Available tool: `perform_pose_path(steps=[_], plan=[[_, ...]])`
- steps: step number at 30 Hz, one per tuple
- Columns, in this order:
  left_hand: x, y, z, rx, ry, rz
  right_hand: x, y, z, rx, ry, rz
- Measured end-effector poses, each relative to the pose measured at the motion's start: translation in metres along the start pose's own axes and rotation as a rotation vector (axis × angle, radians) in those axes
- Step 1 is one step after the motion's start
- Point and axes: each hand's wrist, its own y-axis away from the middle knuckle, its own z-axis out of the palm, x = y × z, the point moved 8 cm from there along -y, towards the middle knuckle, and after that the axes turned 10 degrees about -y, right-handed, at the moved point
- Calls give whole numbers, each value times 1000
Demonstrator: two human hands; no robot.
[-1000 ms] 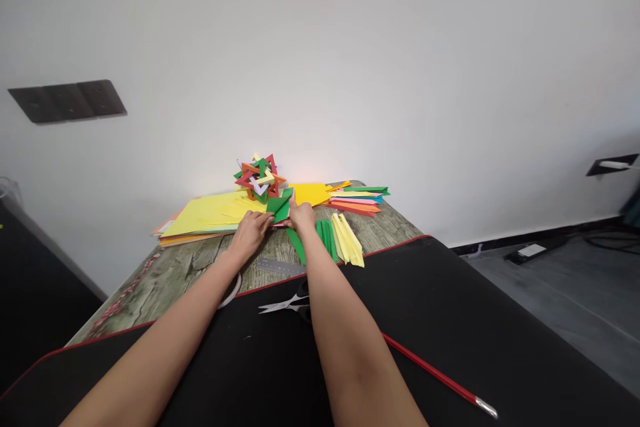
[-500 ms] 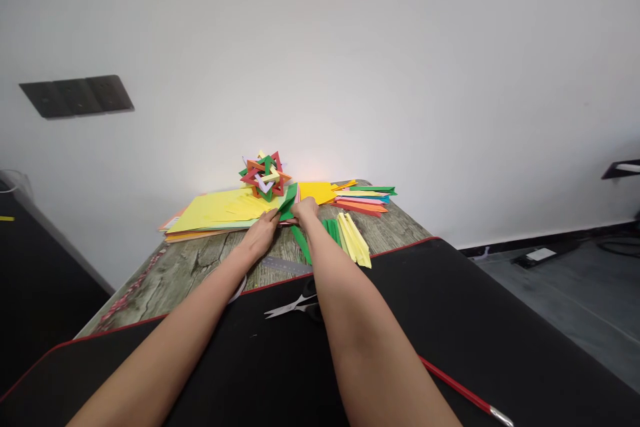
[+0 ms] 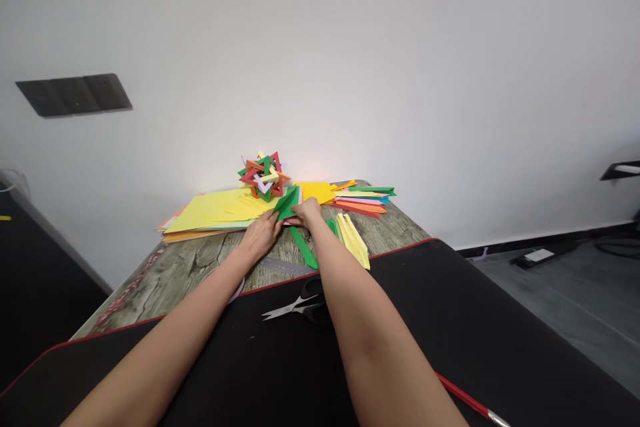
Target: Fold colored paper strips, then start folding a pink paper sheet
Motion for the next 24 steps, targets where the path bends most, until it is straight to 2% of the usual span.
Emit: perform_pose_path(steps=[7,16,24], plan=[[2,-14,9,-102,-78,-39,-4,-1,-4,1,102,3],[4,-13,9,-125,-106,-132,-15,-3,-12,51,268,-25],[0,-12,10,-144,-81,-177,-16,5,-7,39,268,-74]])
